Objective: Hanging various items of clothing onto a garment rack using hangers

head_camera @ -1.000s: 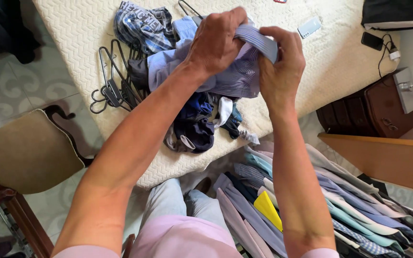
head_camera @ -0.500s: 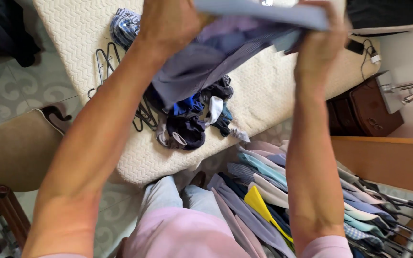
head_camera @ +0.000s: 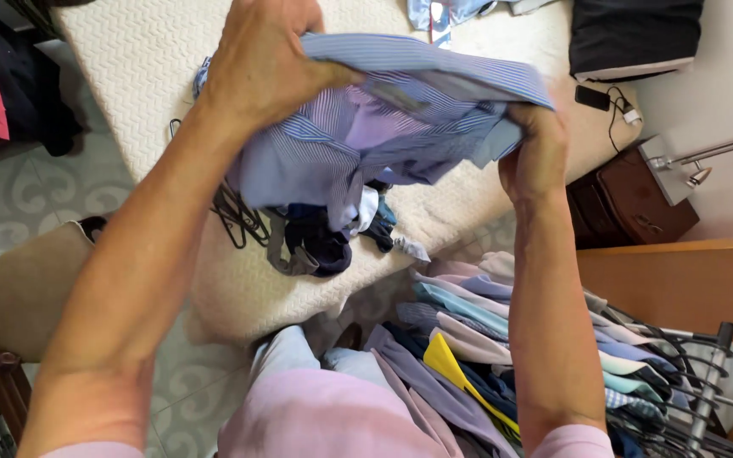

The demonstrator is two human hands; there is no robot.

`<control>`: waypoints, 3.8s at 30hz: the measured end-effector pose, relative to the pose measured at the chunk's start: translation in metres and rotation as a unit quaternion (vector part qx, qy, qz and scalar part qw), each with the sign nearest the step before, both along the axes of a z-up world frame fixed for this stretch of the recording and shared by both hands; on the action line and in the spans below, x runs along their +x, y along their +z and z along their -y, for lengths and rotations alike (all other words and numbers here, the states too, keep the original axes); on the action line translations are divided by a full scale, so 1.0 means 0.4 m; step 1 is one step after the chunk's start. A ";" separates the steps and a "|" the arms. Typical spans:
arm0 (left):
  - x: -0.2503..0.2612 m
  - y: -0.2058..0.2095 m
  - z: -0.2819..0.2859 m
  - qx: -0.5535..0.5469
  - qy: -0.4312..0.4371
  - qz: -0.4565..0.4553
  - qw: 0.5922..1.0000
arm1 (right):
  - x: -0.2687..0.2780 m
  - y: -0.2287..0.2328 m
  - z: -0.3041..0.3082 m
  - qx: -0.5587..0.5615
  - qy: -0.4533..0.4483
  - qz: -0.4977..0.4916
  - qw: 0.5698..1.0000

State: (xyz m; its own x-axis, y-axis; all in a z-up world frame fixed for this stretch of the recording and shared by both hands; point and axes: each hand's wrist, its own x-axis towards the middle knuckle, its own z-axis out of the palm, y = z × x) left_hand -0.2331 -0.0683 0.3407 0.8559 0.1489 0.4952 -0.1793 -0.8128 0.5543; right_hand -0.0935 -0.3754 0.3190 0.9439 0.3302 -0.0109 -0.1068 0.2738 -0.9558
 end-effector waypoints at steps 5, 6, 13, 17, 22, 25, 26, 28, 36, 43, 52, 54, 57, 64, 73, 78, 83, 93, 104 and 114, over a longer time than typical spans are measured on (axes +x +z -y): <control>-0.004 -0.013 0.019 0.032 0.069 0.109 0.991 | -0.029 -0.038 0.058 -0.064 0.180 0.028 0.981; -0.015 -0.009 0.034 0.032 0.072 0.138 0.987 | -0.037 -0.051 0.072 -0.111 0.209 0.075 0.969; -0.026 -0.020 0.023 -0.025 0.079 -0.015 0.996 | -0.148 -0.042 -0.008 -0.495 0.307 0.297 0.757; -0.046 -0.031 0.007 -0.025 0.098 -0.051 0.993 | -0.160 -0.068 -0.033 -0.515 0.331 0.277 0.740; -0.071 -0.062 -0.027 -0.026 0.122 -0.062 0.990 | -0.147 -0.115 -0.017 -0.567 0.343 0.294 0.688; -0.082 -0.064 -0.033 -0.031 0.123 -0.074 0.989 | -0.151 -0.140 -0.012 -0.504 0.304 0.361 0.723; -0.083 -0.065 -0.035 -0.031 0.112 -0.083 0.990 | -0.153 -0.147 -0.016 -0.493 0.276 0.365 0.740; -0.095 -0.040 -0.035 -0.029 0.104 -0.094 0.990 | -0.144 -0.170 -0.022 -0.478 0.248 0.368 0.758; -0.151 -0.160 -0.091 -0.068 -0.098 -0.500 0.858 | -0.056 -0.206 0.028 -0.392 0.088 0.418 0.815; -0.243 -0.127 -0.025 -0.264 0.009 -0.015 0.964 | -0.038 -0.160 0.086 -0.228 0.086 0.349 0.905; -0.185 -0.121 -0.069 -0.160 0.010 0.042 0.986 | -0.013 -0.145 0.084 -0.305 0.128 0.313 0.890; -0.144 -0.227 -0.105 -0.297 -0.009 -0.036 0.954 | -0.035 -0.171 0.032 -0.145 0.163 0.164 0.962; -0.085 -0.492 -0.142 -0.174 0.075 -0.153 0.970 | -0.011 -0.288 -0.025 -0.355 0.219 0.259 0.871; -0.114 -1.091 -0.009 -0.298 0.115 -0.183 0.930 | -0.146 -0.494 -0.102 -0.402 0.207 0.111 0.885; -0.308 -1.615 -0.162 -0.394 0.483 -0.332 0.708 | -0.248 -0.688 -0.166 -0.299 0.134 -0.042 0.944; -0.356 -1.798 -0.230 -0.372 0.589 -0.333 0.635 | -0.281 -0.733 -0.200 -0.236 0.088 -0.058 0.966; -0.339 -1.892 -0.312 -0.388 0.555 -0.308 0.668 | -0.237 -0.799 -0.123 -0.237 0.082 -0.043 0.967; -0.439 -1.708 -0.394 -0.404 0.599 0.006 0.691 | -0.216 -0.737 -0.091 -0.253 0.106 -0.016 0.961; -0.499 -1.082 -0.287 -0.388 0.333 -0.019 0.859 | -0.183 -0.554 -0.031 -0.236 0.145 0.039 0.960; -0.334 -0.816 -0.062 -0.721 -0.023 0.092 0.687 | -0.172 -0.300 0.066 -0.255 0.174 0.083 0.948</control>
State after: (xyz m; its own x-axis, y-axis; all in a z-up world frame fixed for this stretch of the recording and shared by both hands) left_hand -0.3667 -0.0434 0.0144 0.8190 0.5726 -0.0374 -0.3613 0.5653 0.7416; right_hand -0.1624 -0.4019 0.1992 0.7814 0.6137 -0.1128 0.0582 -0.2517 -0.9661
